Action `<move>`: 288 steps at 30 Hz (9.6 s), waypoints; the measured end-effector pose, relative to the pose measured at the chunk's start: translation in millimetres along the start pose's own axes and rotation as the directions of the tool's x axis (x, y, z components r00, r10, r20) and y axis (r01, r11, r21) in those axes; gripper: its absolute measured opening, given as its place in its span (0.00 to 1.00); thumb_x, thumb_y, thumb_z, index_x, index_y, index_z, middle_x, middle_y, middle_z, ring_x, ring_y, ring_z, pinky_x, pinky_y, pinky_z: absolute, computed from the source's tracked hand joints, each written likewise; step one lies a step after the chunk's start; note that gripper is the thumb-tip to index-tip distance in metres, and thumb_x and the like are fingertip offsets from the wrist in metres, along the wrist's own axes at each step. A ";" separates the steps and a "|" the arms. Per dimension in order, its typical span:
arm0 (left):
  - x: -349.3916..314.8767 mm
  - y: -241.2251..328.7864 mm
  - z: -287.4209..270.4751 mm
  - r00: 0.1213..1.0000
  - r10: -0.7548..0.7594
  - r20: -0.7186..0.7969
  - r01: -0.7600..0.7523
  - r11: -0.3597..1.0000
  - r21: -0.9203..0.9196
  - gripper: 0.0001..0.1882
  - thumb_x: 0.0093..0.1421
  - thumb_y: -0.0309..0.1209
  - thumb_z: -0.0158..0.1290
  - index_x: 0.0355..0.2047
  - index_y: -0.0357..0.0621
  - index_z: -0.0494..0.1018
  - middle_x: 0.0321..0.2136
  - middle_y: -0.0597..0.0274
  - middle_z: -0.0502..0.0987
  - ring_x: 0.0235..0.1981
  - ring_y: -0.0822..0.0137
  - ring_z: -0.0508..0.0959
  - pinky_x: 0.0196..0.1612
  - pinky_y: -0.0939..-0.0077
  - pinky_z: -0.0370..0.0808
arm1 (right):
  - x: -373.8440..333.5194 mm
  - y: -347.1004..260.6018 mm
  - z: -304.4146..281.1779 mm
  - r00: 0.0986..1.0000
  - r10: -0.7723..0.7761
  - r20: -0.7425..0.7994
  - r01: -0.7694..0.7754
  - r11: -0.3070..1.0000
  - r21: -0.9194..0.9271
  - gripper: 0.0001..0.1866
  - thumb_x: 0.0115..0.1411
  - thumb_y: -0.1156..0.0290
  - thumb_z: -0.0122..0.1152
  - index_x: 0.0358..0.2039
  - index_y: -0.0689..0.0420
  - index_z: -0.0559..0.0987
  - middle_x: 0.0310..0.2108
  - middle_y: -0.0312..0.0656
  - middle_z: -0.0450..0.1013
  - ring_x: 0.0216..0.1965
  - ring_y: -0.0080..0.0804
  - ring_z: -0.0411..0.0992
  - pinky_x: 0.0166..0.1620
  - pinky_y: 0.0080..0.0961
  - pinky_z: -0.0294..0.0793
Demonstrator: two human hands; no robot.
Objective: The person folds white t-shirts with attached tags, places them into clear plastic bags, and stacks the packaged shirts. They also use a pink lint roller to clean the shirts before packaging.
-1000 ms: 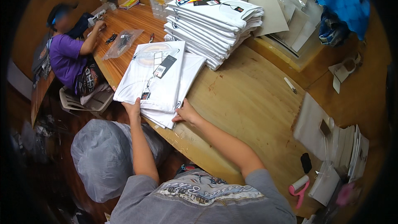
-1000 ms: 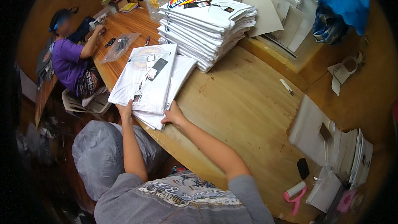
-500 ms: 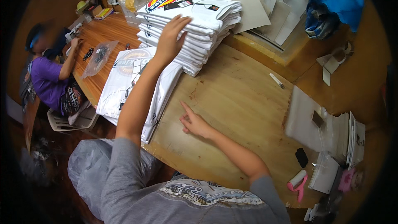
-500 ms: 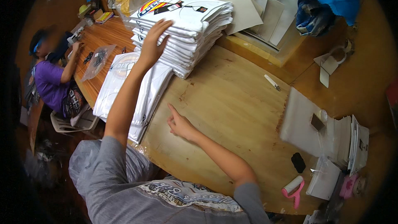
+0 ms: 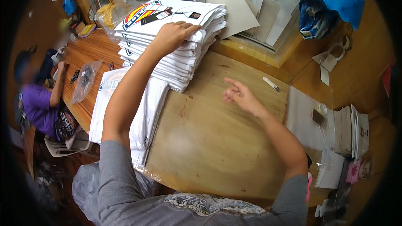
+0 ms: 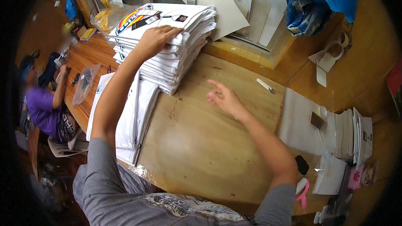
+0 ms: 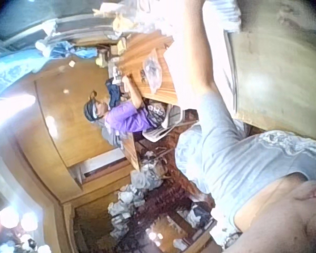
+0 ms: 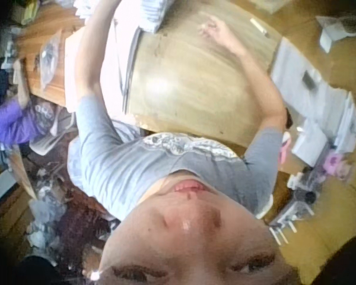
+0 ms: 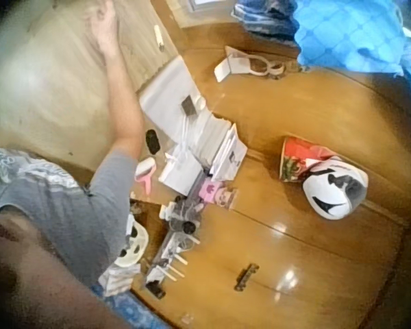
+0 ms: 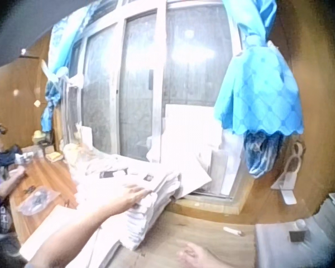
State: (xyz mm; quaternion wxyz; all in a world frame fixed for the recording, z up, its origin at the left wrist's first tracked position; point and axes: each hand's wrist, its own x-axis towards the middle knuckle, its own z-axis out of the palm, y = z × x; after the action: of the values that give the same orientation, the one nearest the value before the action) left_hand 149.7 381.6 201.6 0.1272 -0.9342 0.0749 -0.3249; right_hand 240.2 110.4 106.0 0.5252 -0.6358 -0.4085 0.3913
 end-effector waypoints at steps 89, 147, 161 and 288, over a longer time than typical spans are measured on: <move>-90.0 435.5 -18.6 0.517 -0.548 0.657 0.853 0.396 -0.341 0.38 0.44 0.33 0.57 0.52 0.41 0.48 0.14 0.57 0.71 0.19 0.57 0.73 0.24 0.68 0.69 | -572.2 164.7 -221.3 0.070 0.098 -0.993 -0.918 0.396 -0.026 0.18 0.38 0.60 0.65 0.28 0.60 0.77 0.26 0.45 0.73 0.27 0.36 0.71 0.33 0.27 0.68; -101.7 423.0 11.2 0.504 0.049 0.862 0.593 -0.746 -0.305 0.13 0.58 0.30 0.41 0.41 0.37 0.58 0.28 0.55 0.71 0.29 0.63 0.75 0.28 0.80 0.76 | -404.6 75.5 -158.2 0.379 -0.222 -0.899 -0.752 0.492 -0.439 0.10 0.47 0.69 0.51 0.31 0.57 0.67 0.25 0.54 0.69 0.30 0.52 0.68 0.32 0.44 0.65; -111.3 417.5 -58.7 0.783 -0.146 0.605 0.581 -0.179 -0.794 0.14 0.57 0.31 0.43 0.41 0.35 0.62 0.28 0.53 0.72 0.30 0.66 0.71 0.36 0.75 0.66 | -286.5 106.8 34.9 0.771 -0.529 0.354 0.392 -0.043 -0.919 0.10 0.43 0.69 0.50 0.29 0.51 0.71 0.34 0.36 0.68 0.37 0.32 0.67 0.40 0.30 0.67; -128.3 298.8 45.6 0.408 0.399 0.821 0.805 -0.582 -0.117 0.25 0.47 0.26 0.55 0.45 0.34 0.61 0.38 0.58 0.70 0.38 0.68 0.72 0.42 0.75 0.70 | -305.9 156.8 -75.1 0.966 0.257 0.028 -0.202 0.682 0.702 0.28 0.48 0.58 0.58 0.45 0.63 0.66 0.41 0.42 0.67 0.42 0.31 0.65 0.46 0.28 0.64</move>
State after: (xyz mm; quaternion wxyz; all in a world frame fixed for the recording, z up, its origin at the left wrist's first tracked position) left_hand 61.4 133.0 6.1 -0.8118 -0.4952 -0.1356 0.2782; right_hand 216.7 -218.3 -17.1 0.6876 -0.4496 -0.1275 0.5557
